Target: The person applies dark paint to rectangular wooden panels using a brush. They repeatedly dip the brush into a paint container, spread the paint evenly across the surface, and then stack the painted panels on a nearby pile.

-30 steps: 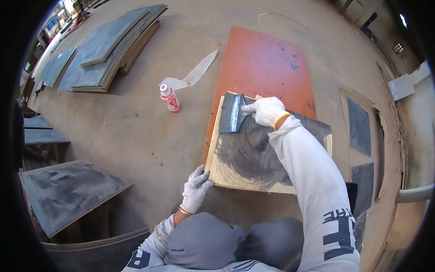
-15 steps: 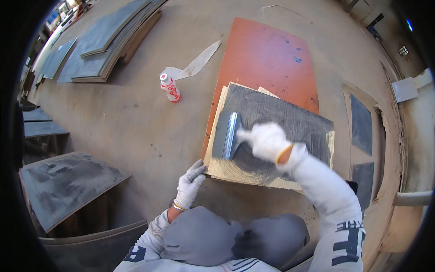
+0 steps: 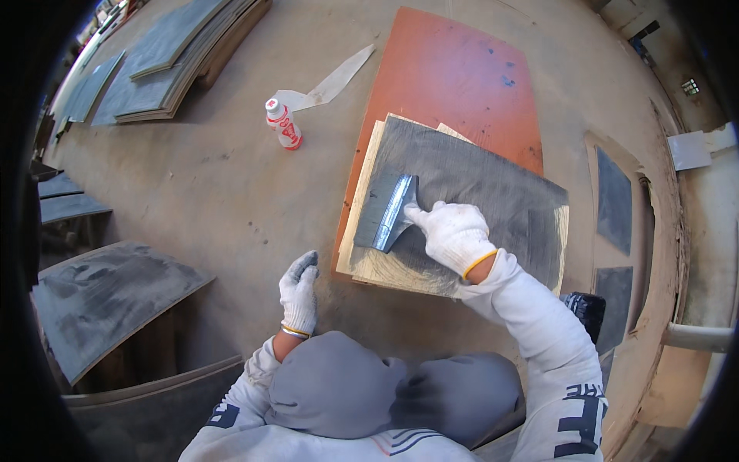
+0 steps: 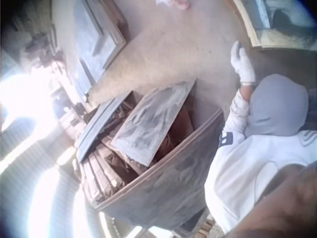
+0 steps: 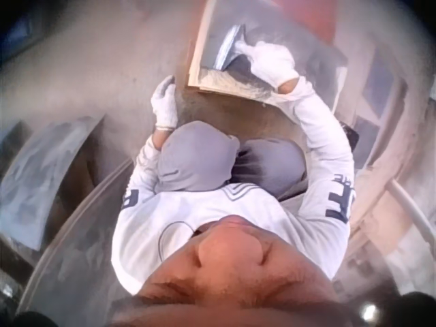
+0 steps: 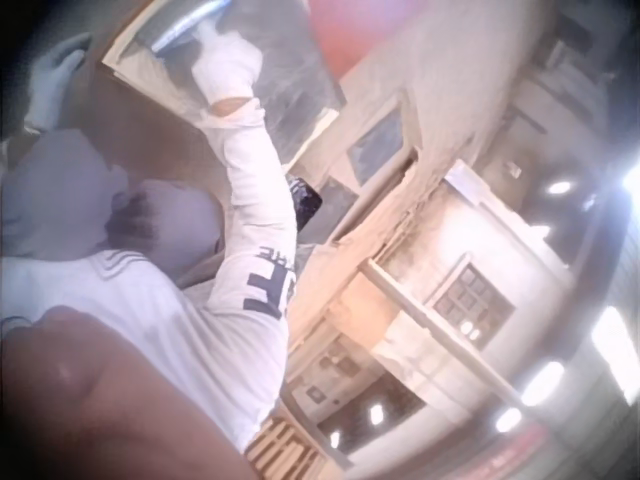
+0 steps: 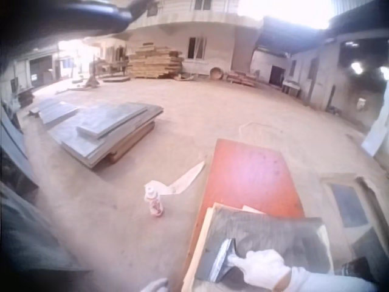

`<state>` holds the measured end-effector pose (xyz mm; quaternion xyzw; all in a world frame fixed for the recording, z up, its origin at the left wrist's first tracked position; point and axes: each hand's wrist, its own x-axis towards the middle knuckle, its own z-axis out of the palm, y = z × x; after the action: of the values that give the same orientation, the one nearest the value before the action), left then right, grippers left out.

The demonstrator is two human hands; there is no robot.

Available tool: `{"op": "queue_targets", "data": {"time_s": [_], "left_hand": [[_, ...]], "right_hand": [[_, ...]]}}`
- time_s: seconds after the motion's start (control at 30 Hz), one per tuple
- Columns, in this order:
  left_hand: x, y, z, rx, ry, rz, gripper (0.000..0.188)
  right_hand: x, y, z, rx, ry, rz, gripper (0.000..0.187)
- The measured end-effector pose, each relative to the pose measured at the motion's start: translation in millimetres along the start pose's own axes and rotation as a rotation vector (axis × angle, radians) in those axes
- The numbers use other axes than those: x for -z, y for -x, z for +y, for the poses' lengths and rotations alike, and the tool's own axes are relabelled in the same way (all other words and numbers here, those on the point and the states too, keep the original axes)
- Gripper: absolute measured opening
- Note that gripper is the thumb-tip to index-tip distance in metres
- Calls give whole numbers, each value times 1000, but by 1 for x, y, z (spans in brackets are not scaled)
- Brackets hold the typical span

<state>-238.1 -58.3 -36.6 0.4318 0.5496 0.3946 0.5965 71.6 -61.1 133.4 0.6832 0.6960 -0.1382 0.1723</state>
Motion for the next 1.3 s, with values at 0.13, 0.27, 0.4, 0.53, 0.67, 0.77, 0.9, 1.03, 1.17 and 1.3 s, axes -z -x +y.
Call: {"op": "queue_targets", "data": {"time_s": [0.13,0.27,0.4,0.53,0.67,0.77,0.9,1.03,1.17,1.3], "left_hand": [[5,-2,-2,6,10,9,36],[4,0,2,-3,-13,13,33],[13,0,0,10,-23,31,35],[22,1,-3,7,30,48,36],[43,8,-10,60,16,101,36],[37,13,-9,72,60,85,35],[31,16,-8,17,13,39,35],[30,17,-2,-20,-117,9,33],[33,17,-6,6,-93,9,34],[46,22,-8,1,-95,20,32]], "right_hand": [[-11,21,-26,94,53,27,49],[-13,16,-3,-11,32,93,48],[-1,28,-16,77,-49,11,52],[-38,71,92,67,-1063,3,45],[-57,88,113,-411,-1717,220,37],[-89,71,104,-408,-2156,730,39],[-80,29,79,-546,-1869,588,29],[-55,0,67,-462,-1895,465,23],[-48,-17,21,-317,-1905,237,31],[-39,0,53,-271,-1734,171,23]]}}
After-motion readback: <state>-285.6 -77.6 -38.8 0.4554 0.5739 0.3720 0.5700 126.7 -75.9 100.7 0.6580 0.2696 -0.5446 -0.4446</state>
